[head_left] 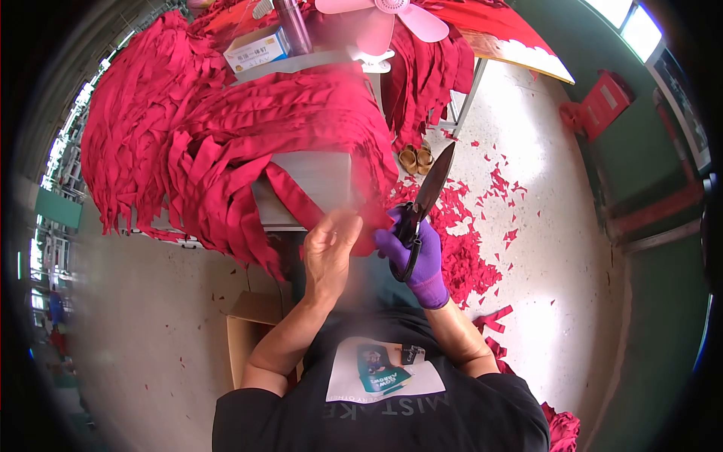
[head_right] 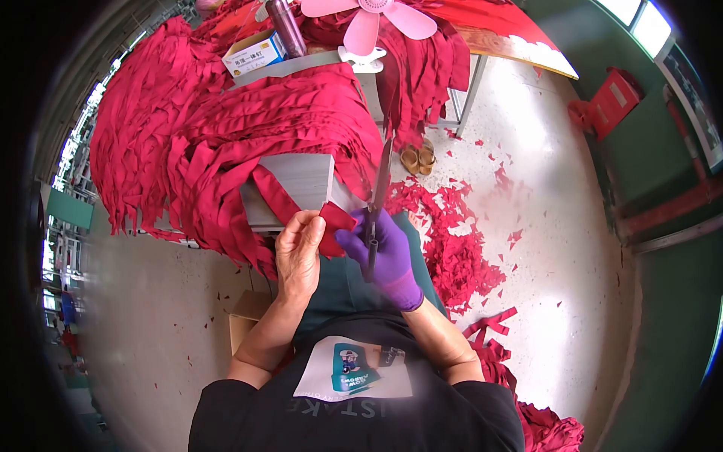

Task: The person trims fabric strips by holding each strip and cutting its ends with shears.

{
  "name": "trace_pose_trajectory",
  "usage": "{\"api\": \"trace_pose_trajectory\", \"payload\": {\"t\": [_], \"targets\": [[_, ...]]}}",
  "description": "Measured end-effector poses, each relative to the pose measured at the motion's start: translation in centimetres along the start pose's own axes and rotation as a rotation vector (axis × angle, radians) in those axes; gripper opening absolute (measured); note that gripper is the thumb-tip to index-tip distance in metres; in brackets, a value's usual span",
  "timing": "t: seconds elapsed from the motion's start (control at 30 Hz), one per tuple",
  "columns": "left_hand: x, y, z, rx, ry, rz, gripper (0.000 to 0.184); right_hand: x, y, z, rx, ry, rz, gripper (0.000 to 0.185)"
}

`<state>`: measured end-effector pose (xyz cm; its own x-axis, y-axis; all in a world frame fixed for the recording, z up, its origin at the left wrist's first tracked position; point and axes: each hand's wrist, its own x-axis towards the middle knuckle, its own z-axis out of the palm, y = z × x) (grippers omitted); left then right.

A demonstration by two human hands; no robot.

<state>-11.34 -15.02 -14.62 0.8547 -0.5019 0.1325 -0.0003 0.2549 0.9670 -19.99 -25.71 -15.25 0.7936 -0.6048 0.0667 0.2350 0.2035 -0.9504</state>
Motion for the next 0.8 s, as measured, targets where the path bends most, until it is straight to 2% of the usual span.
{"api": "trace_pose_trajectory", "payload": {"t": [0.4,0.5,0.6,0.7,0.8], "targets": [[0.0,-0.4,0.1,0.068,0.001,-0.004,0.011,-0.3,0.4,0.3,-0.033,0.043,-0.001,0.025],[0.2,-0.5,0.1,0.095,0.039,-0.001,0.014,-1.0,0.7,-0.1,0.013,-0.023,0.06,0.025],[0.5,-0.3,0.2,0.033,0.077,-0.022,0.013,-2.7,3.1,-0.9,0.17,-0.144,0.004,0.035],[0.8,-0.5,0.3,-0.058,0.115,-0.039,0.013,-4.6,4.2,-2.3,0.118,-0.345,0.018,0.052],[1.0,-0.7,0.4,0.007,0.08,-0.009,0.012,-6.5,4.2,-3.1,-0.06,-0.393,0.08,0.062]]}}
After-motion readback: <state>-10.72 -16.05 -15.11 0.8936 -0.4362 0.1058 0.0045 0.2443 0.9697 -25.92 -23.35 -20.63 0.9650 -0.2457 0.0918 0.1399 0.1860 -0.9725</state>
